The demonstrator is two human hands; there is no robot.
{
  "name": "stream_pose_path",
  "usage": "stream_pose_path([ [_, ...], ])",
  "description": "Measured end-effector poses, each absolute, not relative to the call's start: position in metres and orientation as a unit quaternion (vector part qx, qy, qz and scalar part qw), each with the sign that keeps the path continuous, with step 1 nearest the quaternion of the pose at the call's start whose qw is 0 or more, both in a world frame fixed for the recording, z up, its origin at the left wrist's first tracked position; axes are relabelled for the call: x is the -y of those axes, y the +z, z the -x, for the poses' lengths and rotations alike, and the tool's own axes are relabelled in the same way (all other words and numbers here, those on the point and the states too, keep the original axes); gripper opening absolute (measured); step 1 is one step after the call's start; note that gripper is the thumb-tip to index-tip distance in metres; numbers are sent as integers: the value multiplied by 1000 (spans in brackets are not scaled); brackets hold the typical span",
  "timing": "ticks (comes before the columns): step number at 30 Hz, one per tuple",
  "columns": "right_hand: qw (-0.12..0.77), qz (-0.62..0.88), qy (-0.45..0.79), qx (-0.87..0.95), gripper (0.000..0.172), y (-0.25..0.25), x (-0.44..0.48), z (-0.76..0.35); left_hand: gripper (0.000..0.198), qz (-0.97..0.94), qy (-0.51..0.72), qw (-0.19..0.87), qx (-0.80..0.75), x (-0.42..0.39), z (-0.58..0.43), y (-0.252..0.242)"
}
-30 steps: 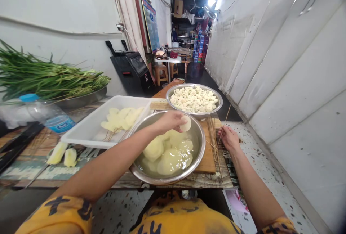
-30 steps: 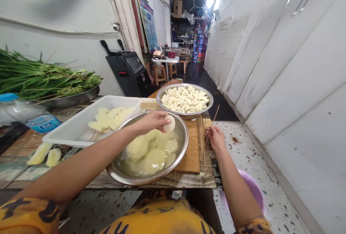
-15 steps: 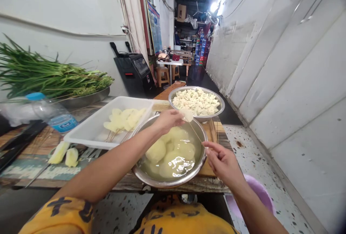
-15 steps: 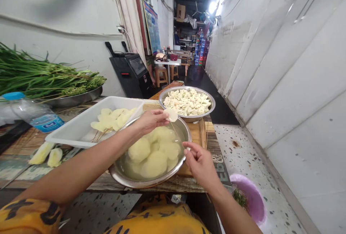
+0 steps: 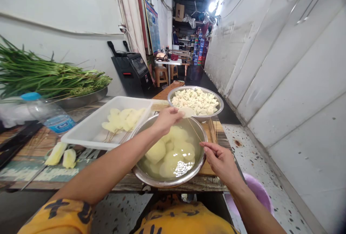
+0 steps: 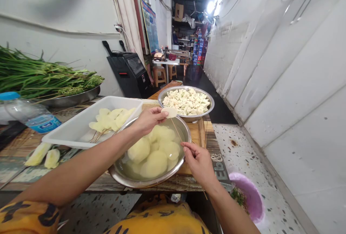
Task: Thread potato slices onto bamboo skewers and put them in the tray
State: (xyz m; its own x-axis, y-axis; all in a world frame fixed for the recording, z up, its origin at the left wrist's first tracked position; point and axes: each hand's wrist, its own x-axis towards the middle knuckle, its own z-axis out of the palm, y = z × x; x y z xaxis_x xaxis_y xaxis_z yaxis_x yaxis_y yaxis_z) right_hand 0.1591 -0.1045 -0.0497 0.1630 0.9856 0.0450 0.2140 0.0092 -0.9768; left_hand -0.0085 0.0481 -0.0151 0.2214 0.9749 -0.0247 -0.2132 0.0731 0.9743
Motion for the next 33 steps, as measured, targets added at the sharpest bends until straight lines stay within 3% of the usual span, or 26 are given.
stream_pose_path([
  [8, 526, 530, 476, 464, 38, -52, 102, -156, 37, -535, 489, 566, -392, -41, 5, -12],
  [16, 550, 466, 578, 382, 37, -46, 96, -151, 30, -544, 455, 589, -388, -34, 2, -7],
  [21, 555, 517, 478, 442, 34, -53, 93, -153, 26, -553, 428, 592, -401, -33, -2, -8],
  [25, 554, 543, 387, 498, 27, -57, 96, -155, 24, -592, 440, 536, -411, -36, -2, -14],
  [27, 558, 530, 428, 473, 26, -53, 98, -157, 20, -621, 450, 484, -421, -36, -2, -17],
  [31, 526, 407, 661, 347, 20, -41, 98, -165, 16, -711, 483, 331, -389, -33, -2, -16],
  [33, 524, 354, 714, 299, 15, -37, 96, -169, 16, -724, 507, 273, -379, -33, -3, -13],
])
